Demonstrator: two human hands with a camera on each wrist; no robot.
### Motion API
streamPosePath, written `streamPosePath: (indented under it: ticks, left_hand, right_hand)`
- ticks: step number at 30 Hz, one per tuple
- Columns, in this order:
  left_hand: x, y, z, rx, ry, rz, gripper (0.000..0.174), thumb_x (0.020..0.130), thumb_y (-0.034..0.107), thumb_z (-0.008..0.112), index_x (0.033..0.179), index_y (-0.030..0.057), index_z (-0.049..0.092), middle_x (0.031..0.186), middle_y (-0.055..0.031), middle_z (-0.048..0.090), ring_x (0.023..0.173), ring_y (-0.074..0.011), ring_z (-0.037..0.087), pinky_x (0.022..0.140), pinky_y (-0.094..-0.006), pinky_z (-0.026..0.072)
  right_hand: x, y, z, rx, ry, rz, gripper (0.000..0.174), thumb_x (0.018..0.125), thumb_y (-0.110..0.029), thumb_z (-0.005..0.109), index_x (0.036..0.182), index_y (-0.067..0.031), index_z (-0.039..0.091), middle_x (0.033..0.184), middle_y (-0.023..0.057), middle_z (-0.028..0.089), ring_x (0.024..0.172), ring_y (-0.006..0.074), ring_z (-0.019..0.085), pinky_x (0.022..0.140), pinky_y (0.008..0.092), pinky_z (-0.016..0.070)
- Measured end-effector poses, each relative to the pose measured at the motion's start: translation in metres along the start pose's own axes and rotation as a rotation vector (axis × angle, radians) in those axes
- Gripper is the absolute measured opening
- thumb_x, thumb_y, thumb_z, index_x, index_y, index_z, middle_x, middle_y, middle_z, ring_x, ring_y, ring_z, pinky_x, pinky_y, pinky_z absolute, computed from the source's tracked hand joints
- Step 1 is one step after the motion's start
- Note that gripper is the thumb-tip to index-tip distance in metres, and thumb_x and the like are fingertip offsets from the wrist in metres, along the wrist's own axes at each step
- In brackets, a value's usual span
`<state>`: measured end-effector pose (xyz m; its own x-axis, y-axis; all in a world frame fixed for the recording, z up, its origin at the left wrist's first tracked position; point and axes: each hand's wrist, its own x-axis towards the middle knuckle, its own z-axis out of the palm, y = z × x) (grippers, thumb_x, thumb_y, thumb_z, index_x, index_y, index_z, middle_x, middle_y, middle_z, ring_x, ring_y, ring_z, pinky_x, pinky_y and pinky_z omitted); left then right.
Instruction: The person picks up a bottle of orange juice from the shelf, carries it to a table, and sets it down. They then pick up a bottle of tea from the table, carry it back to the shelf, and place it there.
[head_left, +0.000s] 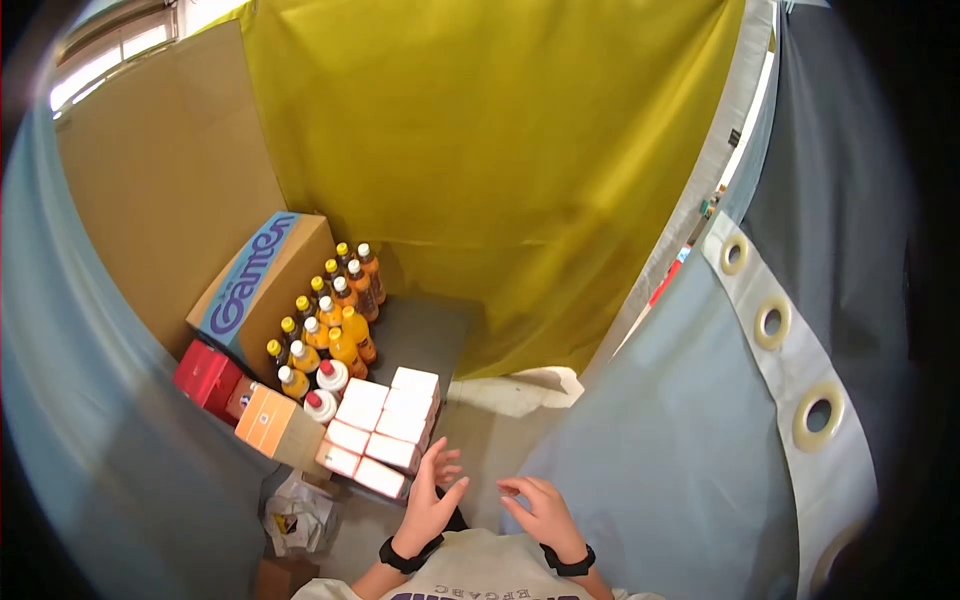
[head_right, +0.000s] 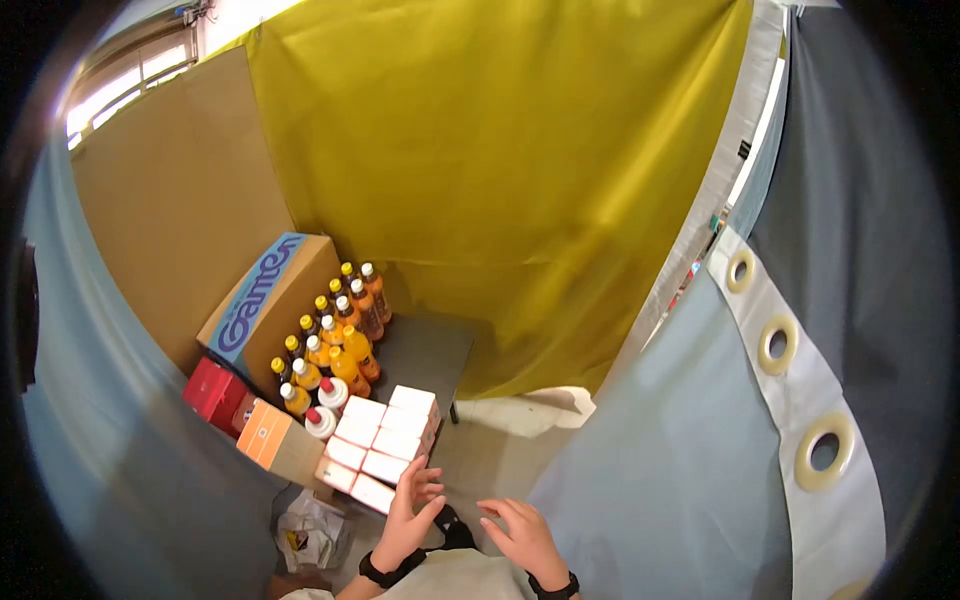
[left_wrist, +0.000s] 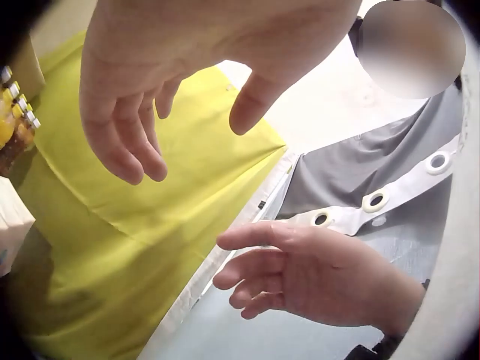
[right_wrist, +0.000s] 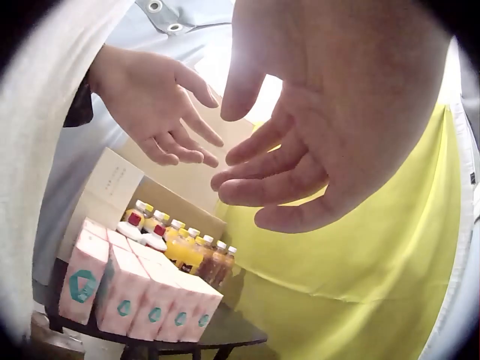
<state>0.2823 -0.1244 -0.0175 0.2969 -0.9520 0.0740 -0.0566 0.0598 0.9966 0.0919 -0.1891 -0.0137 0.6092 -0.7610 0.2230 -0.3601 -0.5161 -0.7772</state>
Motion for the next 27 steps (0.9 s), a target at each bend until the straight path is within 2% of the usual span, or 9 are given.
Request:
streamPosePath:
  ticks: [5,12,15,18,23,27]
  left_hand:
    - [0.054,0.002,-0.013,0.02,0.047,0.058,0.068,0.086,0.003,0.06,0.144,0.0063,0.024,0.129,-0.0145,0.047,0.106,-0.0194,0.052,0.089,-0.0316,0.0447]
    - [0.092,-0.013,-0.039,-0.01,0.181,-0.018,0.071,0.085,0.007,0.064,0.143,0.0049,0.025,0.128,-0.0158,0.047,0.109,-0.0205,0.053,0.09,-0.0322,0.0454]
    - [0.103,-0.017,-0.049,-0.005,0.228,-0.059,0.072,0.085,0.014,0.066,0.143,0.0018,0.024,0.127,-0.0179,0.048,0.109,-0.0225,0.053,0.091,-0.0328,0.0443]
    - [0.111,-0.024,-0.059,0.055,0.244,-0.071,0.074,0.085,0.016,0.066,0.143,0.0015,0.024,0.127,-0.0183,0.048,0.111,-0.0232,0.052,0.091,-0.0343,0.0442]
    - [0.107,-0.02,-0.075,0.097,0.291,-0.13,0.075,0.085,0.019,0.066,0.144,0.0014,0.023,0.129,-0.0194,0.046,0.112,-0.0261,0.052,0.092,-0.037,0.0439]
    - [0.102,-0.036,-0.086,0.093,0.433,-0.229,0.075,0.085,0.02,0.067,0.143,0.0012,0.023,0.129,-0.0198,0.047,0.112,-0.027,0.053,0.092,-0.0373,0.0442]
  right_hand:
    - [0.049,0.005,-0.01,0.009,-0.021,0.005,0.024,0.086,-0.02,0.063,0.106,-0.007,0.063,0.095,0.0099,0.066,0.086,0.0286,0.063,0.077,0.0362,0.0473]
    - [0.117,0.007,-0.007,-0.051,-0.086,-0.098,0.024,0.086,-0.023,0.062,0.106,-0.0081,0.063,0.094,0.0093,0.066,0.088,0.0282,0.062,0.078,0.0369,0.0466]
    - [0.14,0.008,0.004,-0.075,-0.169,-0.109,0.024,0.087,-0.024,0.061,0.107,-0.009,0.063,0.095,0.0086,0.065,0.089,0.0275,0.062,0.078,0.0369,0.0461]
    - [0.159,0.015,0.017,-0.055,-0.245,-0.175,0.025,0.088,-0.025,0.06,0.107,-0.0095,0.062,0.097,0.0079,0.064,0.089,0.0273,0.061,0.079,0.0369,0.0456]
    - [0.18,0.02,0.038,0.014,-0.383,-0.161,0.026,0.088,-0.026,0.06,0.109,-0.0101,0.062,0.098,0.0077,0.064,0.091,0.0275,0.061,0.08,0.0368,0.0449]
    - [0.207,0.03,0.057,-0.015,-0.532,-0.231,0.027,0.087,-0.026,0.06,0.109,-0.0099,0.062,0.098,0.0078,0.064,0.091,0.0281,0.061,0.079,0.0377,0.0452]
